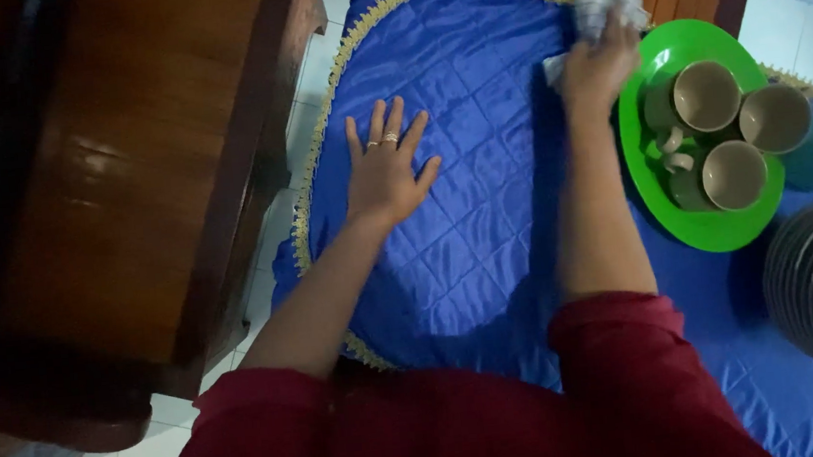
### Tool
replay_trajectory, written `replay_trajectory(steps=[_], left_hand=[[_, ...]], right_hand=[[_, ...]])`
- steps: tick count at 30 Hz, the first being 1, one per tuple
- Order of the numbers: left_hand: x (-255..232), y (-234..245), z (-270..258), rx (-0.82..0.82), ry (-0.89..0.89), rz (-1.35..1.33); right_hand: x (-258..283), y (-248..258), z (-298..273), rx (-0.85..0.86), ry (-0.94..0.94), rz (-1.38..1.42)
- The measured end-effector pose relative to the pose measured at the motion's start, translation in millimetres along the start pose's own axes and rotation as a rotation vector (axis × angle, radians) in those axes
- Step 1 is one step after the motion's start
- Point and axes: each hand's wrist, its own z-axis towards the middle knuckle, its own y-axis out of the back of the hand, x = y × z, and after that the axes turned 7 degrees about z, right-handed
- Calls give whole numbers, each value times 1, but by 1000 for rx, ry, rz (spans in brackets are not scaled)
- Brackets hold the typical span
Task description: The person wipes a blue tablecloth with a cloth, then picks up plates one by one from a stack and places them on the table. The person continues wiping the table surface around the placed plates.
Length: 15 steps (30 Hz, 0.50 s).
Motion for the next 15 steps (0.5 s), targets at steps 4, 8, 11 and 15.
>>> replay_trajectory(steps=[4, 8, 11, 15], left_hand=[[-3, 6, 3, 58, 23, 31], [-2, 2, 6, 115, 36, 109], [-1, -5, 5, 106, 33, 128], [2, -5, 3, 44, 16, 68]], right_hand=[[61, -12, 8, 224, -296, -187], [169, -3, -6, 524, 27, -174], [194, -15, -33, 529, 251, 346], [193, 12, -16, 686, 130, 571]])
